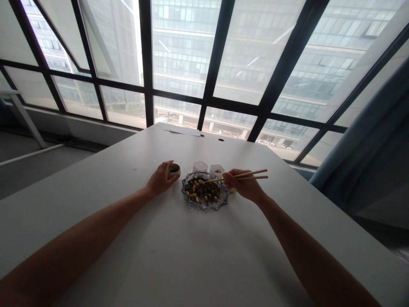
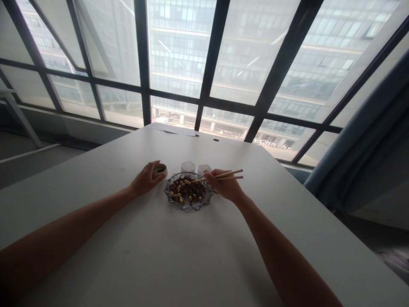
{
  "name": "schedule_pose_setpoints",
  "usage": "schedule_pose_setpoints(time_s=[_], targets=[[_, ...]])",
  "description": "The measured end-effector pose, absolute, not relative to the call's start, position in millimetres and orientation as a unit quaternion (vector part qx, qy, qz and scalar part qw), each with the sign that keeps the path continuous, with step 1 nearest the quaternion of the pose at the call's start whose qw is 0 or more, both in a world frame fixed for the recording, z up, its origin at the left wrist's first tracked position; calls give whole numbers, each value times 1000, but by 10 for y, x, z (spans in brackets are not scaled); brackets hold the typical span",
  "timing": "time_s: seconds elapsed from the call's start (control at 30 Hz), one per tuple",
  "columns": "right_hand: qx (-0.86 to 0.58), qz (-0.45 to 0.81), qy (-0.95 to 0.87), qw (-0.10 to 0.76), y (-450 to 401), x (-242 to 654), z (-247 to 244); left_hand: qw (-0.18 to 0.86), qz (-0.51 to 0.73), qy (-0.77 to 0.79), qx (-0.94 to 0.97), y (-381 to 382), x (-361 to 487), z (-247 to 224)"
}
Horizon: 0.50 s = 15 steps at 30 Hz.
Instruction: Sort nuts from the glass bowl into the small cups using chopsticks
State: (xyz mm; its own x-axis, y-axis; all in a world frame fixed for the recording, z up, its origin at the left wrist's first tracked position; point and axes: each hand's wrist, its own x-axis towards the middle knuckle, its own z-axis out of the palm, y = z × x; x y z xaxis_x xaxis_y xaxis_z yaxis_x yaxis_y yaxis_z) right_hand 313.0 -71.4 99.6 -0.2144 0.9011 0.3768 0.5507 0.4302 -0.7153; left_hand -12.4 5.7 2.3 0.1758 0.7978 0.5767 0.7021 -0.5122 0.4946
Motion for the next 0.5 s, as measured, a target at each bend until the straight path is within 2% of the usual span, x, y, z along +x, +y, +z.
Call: schedule_pose_setpoints(time_s=[0.5], targets=[[-472,221,-750,408,-702,3220,1025,53,422,486,763,69,-127,5]])
